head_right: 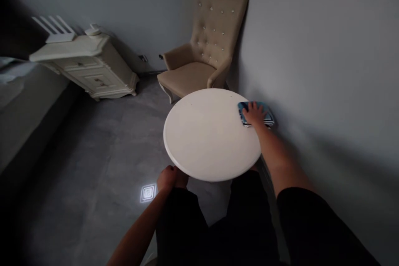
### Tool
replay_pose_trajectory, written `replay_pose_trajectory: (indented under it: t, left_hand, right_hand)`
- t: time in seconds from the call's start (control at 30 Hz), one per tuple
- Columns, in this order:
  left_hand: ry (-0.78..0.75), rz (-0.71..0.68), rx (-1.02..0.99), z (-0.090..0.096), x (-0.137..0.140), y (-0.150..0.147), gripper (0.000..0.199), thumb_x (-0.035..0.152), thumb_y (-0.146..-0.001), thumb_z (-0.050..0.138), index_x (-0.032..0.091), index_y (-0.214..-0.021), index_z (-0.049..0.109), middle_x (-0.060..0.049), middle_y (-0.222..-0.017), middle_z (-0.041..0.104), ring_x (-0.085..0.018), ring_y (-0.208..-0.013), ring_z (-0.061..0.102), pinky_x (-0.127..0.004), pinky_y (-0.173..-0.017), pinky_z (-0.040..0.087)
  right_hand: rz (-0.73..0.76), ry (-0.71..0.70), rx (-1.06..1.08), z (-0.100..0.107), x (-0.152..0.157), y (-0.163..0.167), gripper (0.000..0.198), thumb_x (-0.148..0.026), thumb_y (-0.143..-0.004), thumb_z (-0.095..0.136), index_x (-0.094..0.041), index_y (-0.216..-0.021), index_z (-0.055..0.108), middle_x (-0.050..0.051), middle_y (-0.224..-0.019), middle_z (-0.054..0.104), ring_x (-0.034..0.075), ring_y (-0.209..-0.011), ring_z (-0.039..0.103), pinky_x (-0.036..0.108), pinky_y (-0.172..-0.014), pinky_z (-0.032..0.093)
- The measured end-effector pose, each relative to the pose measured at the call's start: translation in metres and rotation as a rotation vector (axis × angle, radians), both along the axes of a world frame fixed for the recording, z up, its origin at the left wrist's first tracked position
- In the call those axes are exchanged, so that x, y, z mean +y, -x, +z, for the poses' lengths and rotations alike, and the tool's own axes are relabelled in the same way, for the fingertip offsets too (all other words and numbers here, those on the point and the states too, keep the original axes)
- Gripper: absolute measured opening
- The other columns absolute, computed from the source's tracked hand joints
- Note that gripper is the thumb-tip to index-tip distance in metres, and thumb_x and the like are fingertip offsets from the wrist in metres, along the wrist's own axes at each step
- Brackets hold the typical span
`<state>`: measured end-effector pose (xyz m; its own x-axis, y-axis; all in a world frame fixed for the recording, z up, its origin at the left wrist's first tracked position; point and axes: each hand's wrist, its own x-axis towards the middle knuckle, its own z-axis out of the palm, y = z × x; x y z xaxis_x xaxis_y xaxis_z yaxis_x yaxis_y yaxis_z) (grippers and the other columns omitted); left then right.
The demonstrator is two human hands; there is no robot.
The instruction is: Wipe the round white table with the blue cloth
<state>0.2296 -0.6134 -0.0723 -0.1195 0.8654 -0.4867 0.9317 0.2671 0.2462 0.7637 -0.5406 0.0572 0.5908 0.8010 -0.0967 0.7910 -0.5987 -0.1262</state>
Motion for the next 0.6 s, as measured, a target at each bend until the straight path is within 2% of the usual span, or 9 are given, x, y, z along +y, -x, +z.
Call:
replay_pose_trajectory:
  t: [0.1,0.2,0.3,0.4,0.5,0.57,0.6]
  left_hand:
    - [-0.01,0.009,-0.015,0.0,0.0,0.004,0.049,0.047,-0.115,0.046,0.02,-0.122,0.086,-0.023,-0.134,0.086,-0.04,-0.125,0.084,-0.045,-0.098,0.064]
    - [0.008,0.016,-0.035,0.0,0.002,0.007,0.047,0.045,-0.114,0.047,0.021,-0.124,0.086,-0.022,-0.136,0.086,-0.039,-0.127,0.083,-0.044,-0.1,0.063]
    - [0.009,0.014,-0.043,0.0,0.002,0.009,0.047,0.045,-0.115,0.046,0.021,-0.123,0.086,-0.023,-0.136,0.086,-0.039,-0.127,0.083,-0.044,-0.101,0.064]
    - [-0.009,0.019,-0.025,-0.001,0.0,0.01,0.049,0.045,-0.115,0.045,0.02,-0.123,0.086,-0.023,-0.136,0.086,-0.039,-0.127,0.083,-0.044,-0.1,0.064]
    - [-0.009,0.043,-0.003,-0.001,-0.002,0.01,0.046,0.042,-0.115,0.047,0.02,-0.124,0.086,-0.022,-0.136,0.086,-0.038,-0.125,0.084,-0.042,-0.098,0.064]
    - [-0.005,0.061,0.005,-0.002,-0.001,0.009,0.044,0.041,-0.114,0.049,0.02,-0.124,0.086,-0.023,-0.135,0.086,-0.039,-0.124,0.085,-0.042,-0.096,0.064]
    - [-0.004,0.065,0.007,-0.002,-0.001,0.009,0.044,0.042,-0.114,0.049,0.019,-0.124,0.086,-0.024,-0.135,0.086,-0.039,-0.124,0.085,-0.042,-0.096,0.064]
  right_hand:
    - [-0.159,-0.022,-0.006,-0.016,-0.013,-0.013,0.083,-0.061,-0.121,0.023,-0.018,-0.191,0.031,0.023,-0.197,0.023,0.056,-0.174,0.032,0.087,-0.134,0.029]
    - [-0.123,-0.024,-0.021,-0.02,0.001,0.031,0.083,-0.06,-0.121,0.025,-0.015,-0.191,0.032,0.024,-0.198,0.019,0.058,-0.179,0.02,0.09,-0.136,0.018]
    - [0.106,-0.025,-0.005,-0.015,0.03,0.126,0.081,-0.057,-0.12,0.031,-0.016,-0.19,0.035,0.021,-0.198,0.019,0.059,-0.18,0.015,0.091,-0.137,0.012]
    - [0.422,-0.088,0.038,-0.014,0.053,0.249,0.079,-0.054,-0.119,0.042,-0.013,-0.187,0.041,0.021,-0.197,0.023,0.06,-0.179,0.017,0.092,-0.137,0.01]
    - [0.635,-0.153,0.083,-0.022,0.055,0.363,0.076,-0.061,-0.118,0.05,-0.024,-0.184,0.048,0.008,-0.196,0.031,0.052,-0.181,0.02,0.079,-0.143,0.011]
    - [0.768,-0.195,0.098,-0.03,0.049,0.414,0.073,-0.059,-0.117,0.05,-0.025,-0.182,0.052,0.005,-0.195,0.034,0.051,-0.181,0.02,0.075,-0.144,0.013]
    - [0.812,-0.205,0.095,-0.034,0.045,0.429,0.072,-0.058,-0.117,0.05,-0.026,-0.182,0.052,0.004,-0.195,0.035,0.05,-0.182,0.02,0.072,-0.144,0.014]
